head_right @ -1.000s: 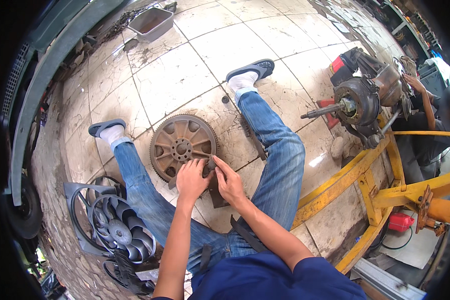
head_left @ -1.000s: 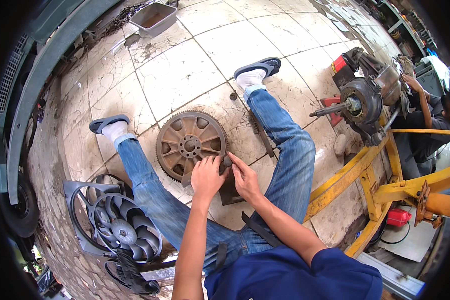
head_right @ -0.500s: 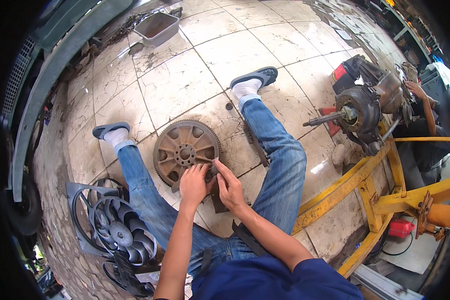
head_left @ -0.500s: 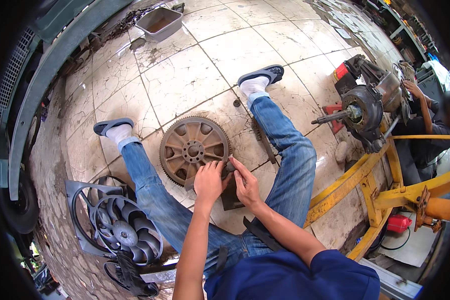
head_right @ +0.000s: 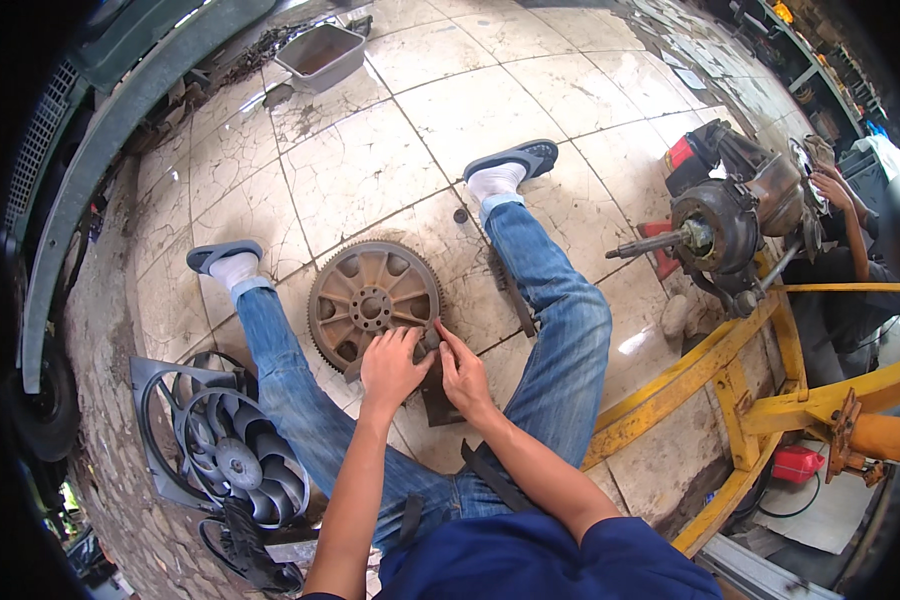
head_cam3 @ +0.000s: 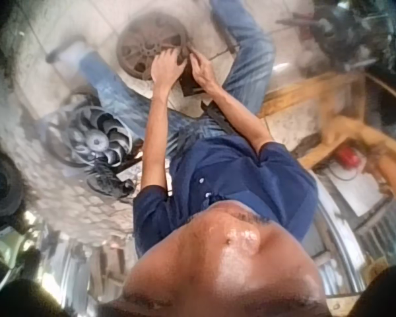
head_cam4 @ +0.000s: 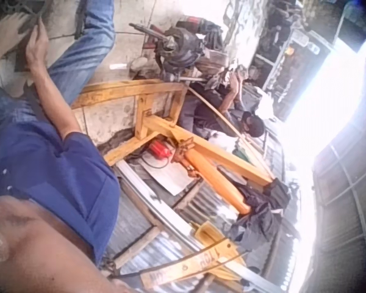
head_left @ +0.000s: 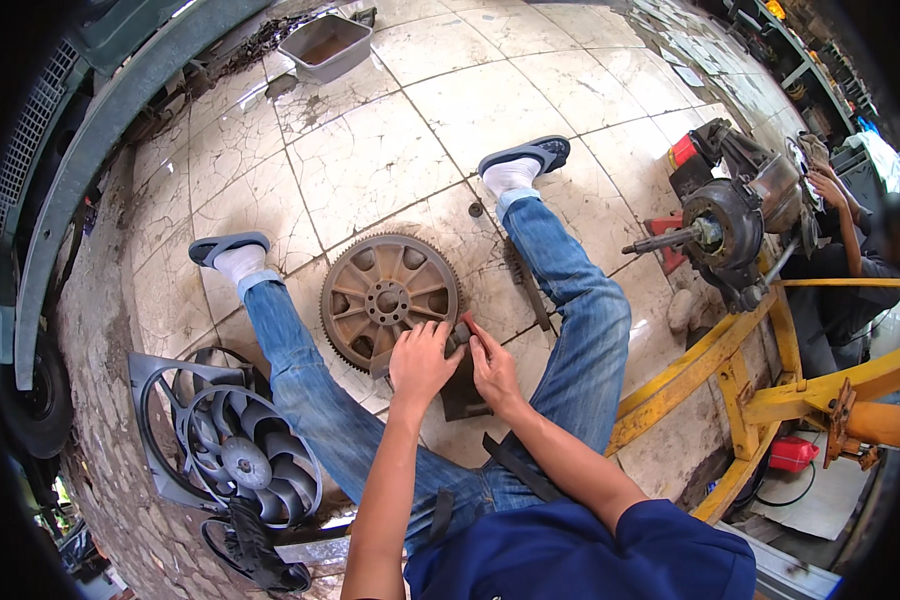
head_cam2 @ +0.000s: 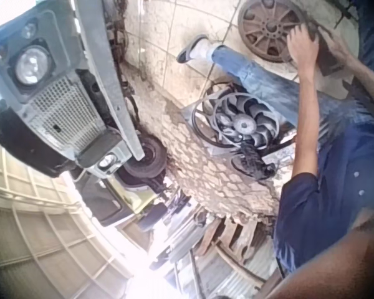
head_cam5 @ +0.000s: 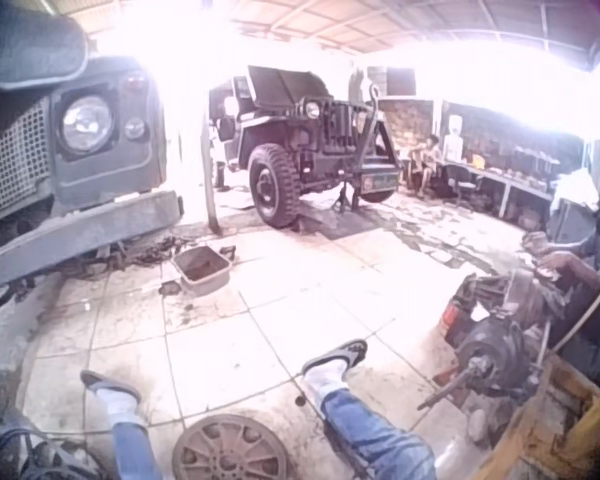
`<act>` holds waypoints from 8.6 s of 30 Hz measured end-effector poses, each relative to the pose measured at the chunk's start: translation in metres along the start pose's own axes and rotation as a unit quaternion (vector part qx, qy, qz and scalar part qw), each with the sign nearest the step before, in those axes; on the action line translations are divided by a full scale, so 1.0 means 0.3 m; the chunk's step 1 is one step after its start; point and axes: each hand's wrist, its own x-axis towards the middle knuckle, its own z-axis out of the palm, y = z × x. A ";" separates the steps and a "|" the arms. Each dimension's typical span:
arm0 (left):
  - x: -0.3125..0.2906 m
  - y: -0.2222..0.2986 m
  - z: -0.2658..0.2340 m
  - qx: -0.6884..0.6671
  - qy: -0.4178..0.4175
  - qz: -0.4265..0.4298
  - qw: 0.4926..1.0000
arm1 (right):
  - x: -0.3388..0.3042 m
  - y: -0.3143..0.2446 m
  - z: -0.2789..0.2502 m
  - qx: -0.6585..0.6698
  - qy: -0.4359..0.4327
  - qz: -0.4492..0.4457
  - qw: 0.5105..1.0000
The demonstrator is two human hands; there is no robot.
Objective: The person sits on the floor and uses a sanding block to smooth the edges of a small metal component. The person repeatedly rubs the sanding block against the metal part while holding it steady with the other hand.
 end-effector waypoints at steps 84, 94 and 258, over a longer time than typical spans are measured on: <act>0.093 -0.041 -0.008 -0.106 -0.228 -0.009 0.968 | 0.037 0.059 -0.054 0.343 -0.142 0.201 0.907; 0.090 -0.024 -0.066 -0.131 -0.246 -0.020 0.960 | 0.028 0.187 -0.081 0.237 0.027 0.179 0.955; 0.258 -0.187 -0.191 -0.111 -0.450 0.125 0.877 | 0.024 -0.107 0.064 -0.066 0.010 -0.005 0.998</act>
